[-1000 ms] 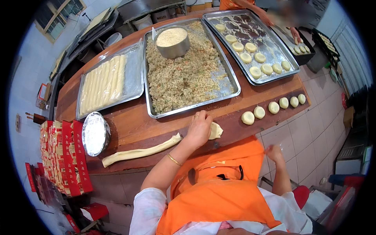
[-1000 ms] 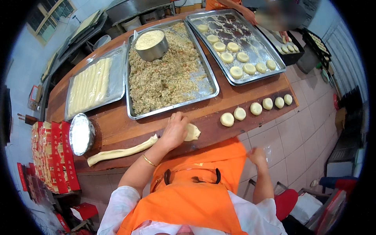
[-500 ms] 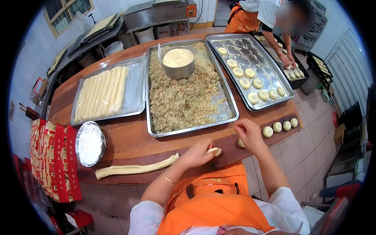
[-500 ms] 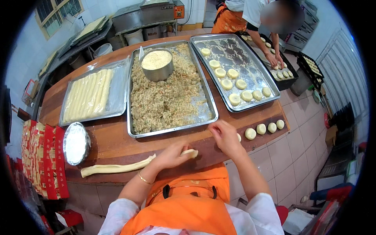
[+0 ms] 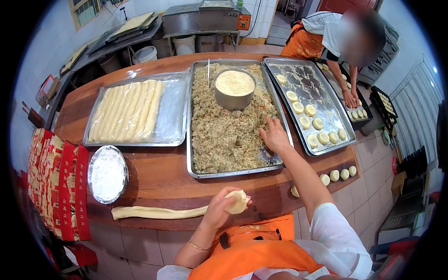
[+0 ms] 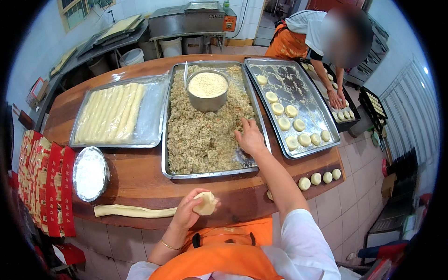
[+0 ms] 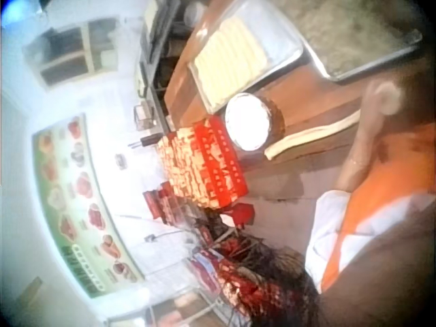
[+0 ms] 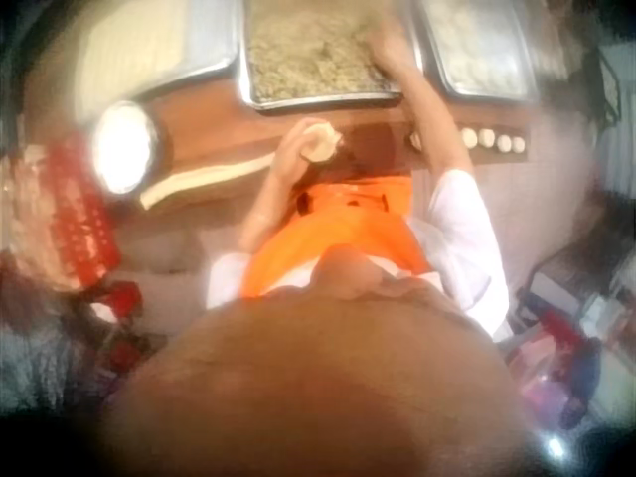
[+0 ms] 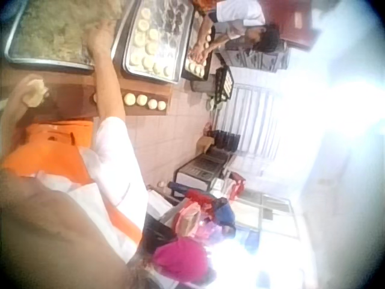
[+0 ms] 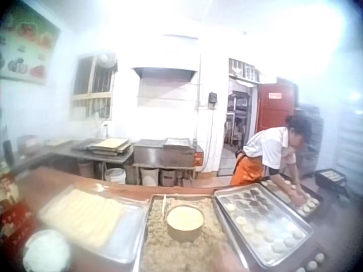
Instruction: The person prepares pastries by tearing small pieces from a long dough rope, flattening them by hand, adding filling from a large tray, and rolling them into balls before placing them on a baking sheet.
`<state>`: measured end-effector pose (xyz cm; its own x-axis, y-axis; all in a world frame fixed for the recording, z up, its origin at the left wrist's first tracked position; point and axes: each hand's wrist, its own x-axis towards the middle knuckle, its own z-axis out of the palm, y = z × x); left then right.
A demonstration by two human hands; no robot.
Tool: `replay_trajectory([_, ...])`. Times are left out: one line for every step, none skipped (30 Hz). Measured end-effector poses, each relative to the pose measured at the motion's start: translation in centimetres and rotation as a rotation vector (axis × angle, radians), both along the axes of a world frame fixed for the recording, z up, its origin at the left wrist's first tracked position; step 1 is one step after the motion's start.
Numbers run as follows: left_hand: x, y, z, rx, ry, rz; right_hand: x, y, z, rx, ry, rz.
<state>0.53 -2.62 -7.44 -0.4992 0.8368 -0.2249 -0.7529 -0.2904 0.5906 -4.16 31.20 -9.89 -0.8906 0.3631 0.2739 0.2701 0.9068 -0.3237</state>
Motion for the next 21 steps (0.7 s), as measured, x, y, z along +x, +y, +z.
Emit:
replay_trajectory([-0.2,-0.1,-0.1,-0.002,0.002,0.004,-0.3,0.2,-0.4,0.074,0.015,-0.006])
replay_trajectory([-0.2,-0.3,-0.3,-0.008,-0.001,0.017,-0.6,-0.6,-0.3,0.124,0.004,0.044])
replay_trajectory([-0.2,-0.4,-0.5,-0.011,-0.005,0.030,-1.1,-1.9,0.8,0.119,-0.101,0.062])
replay_trajectory([-0.3,-0.5,-0.6,-0.013,-0.010,0.043,-1.3,-3.3,1.8,0.114,-0.206,0.079])
replay_trajectory([-0.3,-0.5,-0.6,-0.014,-0.015,0.045,-1.0,-4.0,2.3,0.110,-0.313,0.086])
replay_trajectory([-0.3,-0.4,-0.7,-0.002,-0.018,0.042,-0.6,-3.3,0.3,0.211,-0.158,0.174])
replay_trajectory([-0.4,-0.2,-0.7,0.010,-0.021,0.040,-0.5,-2.7,-0.5,0.227,-0.170,0.218])
replay_trajectory([-0.4,-0.1,-0.7,0.022,-0.023,0.040,-0.5,-2.4,-0.9,0.243,-0.181,0.266])
replay_trajectory([-0.4,0.1,-0.5,0.027,-0.036,0.040,-0.4,-2.2,-1.3,0.258,-0.193,0.313])
replay_trajectory([-0.3,0.3,-0.2,0.032,-0.049,0.039,-0.4,-1.9,-1.7,0.241,-0.233,0.300])
replay_trajectory([-0.4,0.4,0.0,0.038,-0.054,0.043,-0.8,-1.8,-1.7,0.227,-0.265,0.291])
replay_trajectory([-0.3,0.6,0.0,0.055,-0.065,0.050,-1.0,-1.7,-1.6,0.213,-0.297,0.281])
replay_trajectory([-0.2,0.9,-0.1,0.072,-0.076,0.055,-1.0,-1.5,-1.6,0.177,-0.275,0.239])
replay_trajectory([-0.3,1.0,0.0,0.088,-0.082,0.063,-1.1,-1.1,-1.8,0.142,-0.247,0.199])
replay_trajectory([-0.4,1.1,0.2,0.094,-0.089,0.066,-1.1,-0.7,-2.0,0.107,-0.220,0.158])
replay_trajectory([-0.5,1.3,0.6,0.100,-0.096,0.068,-1.1,-0.1,-2.1,-0.135,-0.108,0.078])
replay_trajectory([-0.5,1.2,0.9,0.101,-0.103,0.069,-0.9,0.1,-2.0,-0.382,0.004,-0.002])
replay_trajectory([-0.6,1.3,0.9,0.103,-0.090,0.075,-0.8,0.2,-2.0,-0.669,0.050,-0.030])
replay_trajectory([-0.7,1.3,0.8,0.104,-0.078,0.080,-0.7,0.3,-2.1,-0.948,0.115,-0.079])
replay_trajectory([-0.9,1.3,0.6,0.104,-0.063,0.086,-0.4,-0.4,-0.8,-1.270,0.112,-0.069])
replay_trajectory([-0.9,1.4,0.5,0.102,-0.066,0.093,0.0,-1.1,1.0,-1.587,0.108,-0.056])
